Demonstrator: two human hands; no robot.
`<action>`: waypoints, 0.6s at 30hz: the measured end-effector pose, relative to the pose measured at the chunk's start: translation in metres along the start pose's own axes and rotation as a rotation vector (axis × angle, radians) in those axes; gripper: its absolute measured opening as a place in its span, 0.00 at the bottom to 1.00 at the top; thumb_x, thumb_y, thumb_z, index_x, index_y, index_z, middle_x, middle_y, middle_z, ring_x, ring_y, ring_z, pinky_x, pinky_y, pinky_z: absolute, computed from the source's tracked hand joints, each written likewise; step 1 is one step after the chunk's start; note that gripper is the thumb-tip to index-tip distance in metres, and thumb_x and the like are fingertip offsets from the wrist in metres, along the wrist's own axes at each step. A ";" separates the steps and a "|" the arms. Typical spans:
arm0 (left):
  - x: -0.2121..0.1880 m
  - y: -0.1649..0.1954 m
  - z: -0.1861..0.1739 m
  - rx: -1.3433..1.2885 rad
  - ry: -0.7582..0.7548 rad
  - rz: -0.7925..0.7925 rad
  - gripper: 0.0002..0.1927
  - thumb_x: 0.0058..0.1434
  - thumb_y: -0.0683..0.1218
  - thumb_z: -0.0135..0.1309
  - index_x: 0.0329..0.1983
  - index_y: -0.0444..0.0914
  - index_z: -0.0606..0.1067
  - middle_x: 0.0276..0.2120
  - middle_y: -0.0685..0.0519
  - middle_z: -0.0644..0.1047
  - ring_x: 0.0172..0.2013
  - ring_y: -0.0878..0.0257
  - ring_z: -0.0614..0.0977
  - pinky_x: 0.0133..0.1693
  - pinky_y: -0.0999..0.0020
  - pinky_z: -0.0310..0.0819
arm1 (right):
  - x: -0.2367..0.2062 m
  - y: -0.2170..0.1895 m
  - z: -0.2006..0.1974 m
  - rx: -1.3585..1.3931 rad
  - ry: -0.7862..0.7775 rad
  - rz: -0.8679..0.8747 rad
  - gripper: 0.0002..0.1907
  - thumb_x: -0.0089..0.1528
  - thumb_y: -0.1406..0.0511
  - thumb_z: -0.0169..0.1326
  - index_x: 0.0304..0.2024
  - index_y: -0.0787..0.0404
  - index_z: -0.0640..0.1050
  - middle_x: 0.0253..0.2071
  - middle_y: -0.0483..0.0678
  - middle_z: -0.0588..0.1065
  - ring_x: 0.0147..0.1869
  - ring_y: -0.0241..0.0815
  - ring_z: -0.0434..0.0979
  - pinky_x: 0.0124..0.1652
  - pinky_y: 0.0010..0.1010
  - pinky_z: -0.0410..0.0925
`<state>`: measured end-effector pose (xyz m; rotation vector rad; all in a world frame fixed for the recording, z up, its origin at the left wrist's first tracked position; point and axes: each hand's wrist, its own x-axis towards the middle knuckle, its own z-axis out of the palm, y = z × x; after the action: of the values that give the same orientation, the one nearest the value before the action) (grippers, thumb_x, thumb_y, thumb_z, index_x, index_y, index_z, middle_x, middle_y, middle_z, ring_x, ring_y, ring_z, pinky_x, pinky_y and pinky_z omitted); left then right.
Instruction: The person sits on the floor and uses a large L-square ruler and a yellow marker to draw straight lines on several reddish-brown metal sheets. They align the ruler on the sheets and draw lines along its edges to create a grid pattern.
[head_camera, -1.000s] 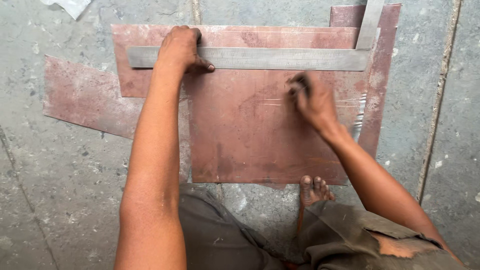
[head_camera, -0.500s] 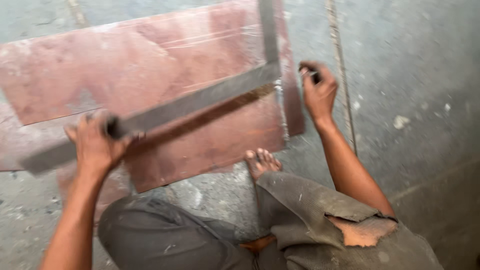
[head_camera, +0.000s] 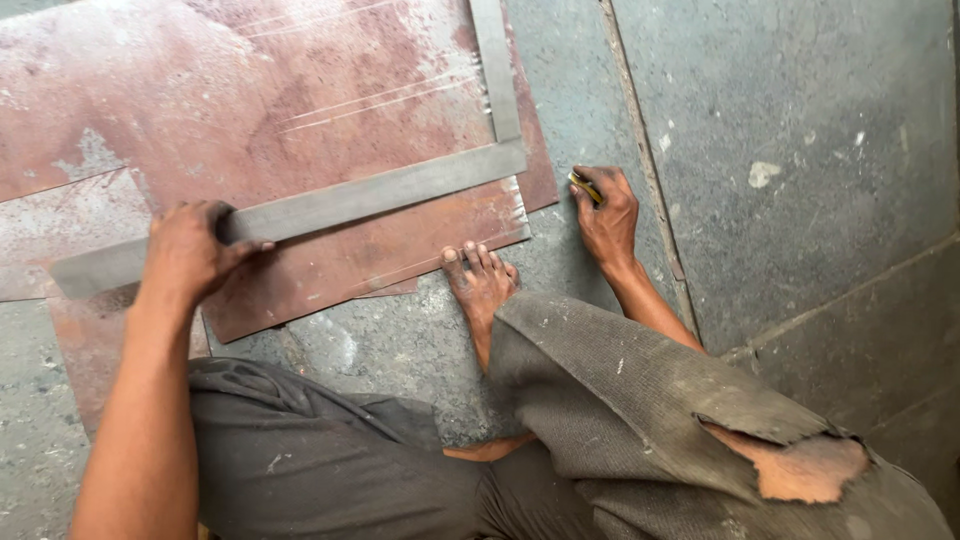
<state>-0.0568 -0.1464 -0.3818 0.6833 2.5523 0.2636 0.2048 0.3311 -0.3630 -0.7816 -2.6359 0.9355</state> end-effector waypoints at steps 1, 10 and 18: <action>0.003 0.002 -0.003 0.022 -0.004 0.018 0.34 0.49 0.65 0.69 0.46 0.34 0.81 0.42 0.40 0.81 0.49 0.43 0.78 0.54 0.46 0.68 | -0.002 0.002 0.000 -0.018 -0.008 -0.022 0.11 0.64 0.71 0.60 0.49 0.63 0.82 0.50 0.54 0.78 0.51 0.49 0.82 0.51 0.34 0.77; 0.016 0.012 -0.015 0.015 -0.118 -0.008 0.35 0.48 0.65 0.70 0.44 0.31 0.81 0.41 0.34 0.81 0.47 0.37 0.80 0.50 0.46 0.75 | -0.001 -0.010 0.017 -0.050 -0.098 -0.145 0.09 0.65 0.67 0.61 0.48 0.61 0.81 0.47 0.51 0.79 0.48 0.46 0.83 0.46 0.31 0.79; 0.015 0.013 -0.017 -0.022 -0.130 -0.028 0.37 0.46 0.64 0.72 0.47 0.31 0.81 0.40 0.33 0.81 0.45 0.37 0.81 0.49 0.47 0.76 | 0.021 -0.023 0.038 -0.033 -0.281 -0.224 0.09 0.62 0.67 0.64 0.44 0.60 0.81 0.44 0.48 0.79 0.47 0.44 0.83 0.46 0.32 0.78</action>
<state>-0.0709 -0.1287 -0.3696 0.6343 2.4294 0.2300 0.1632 0.3086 -0.3763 -0.3703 -2.9076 1.0035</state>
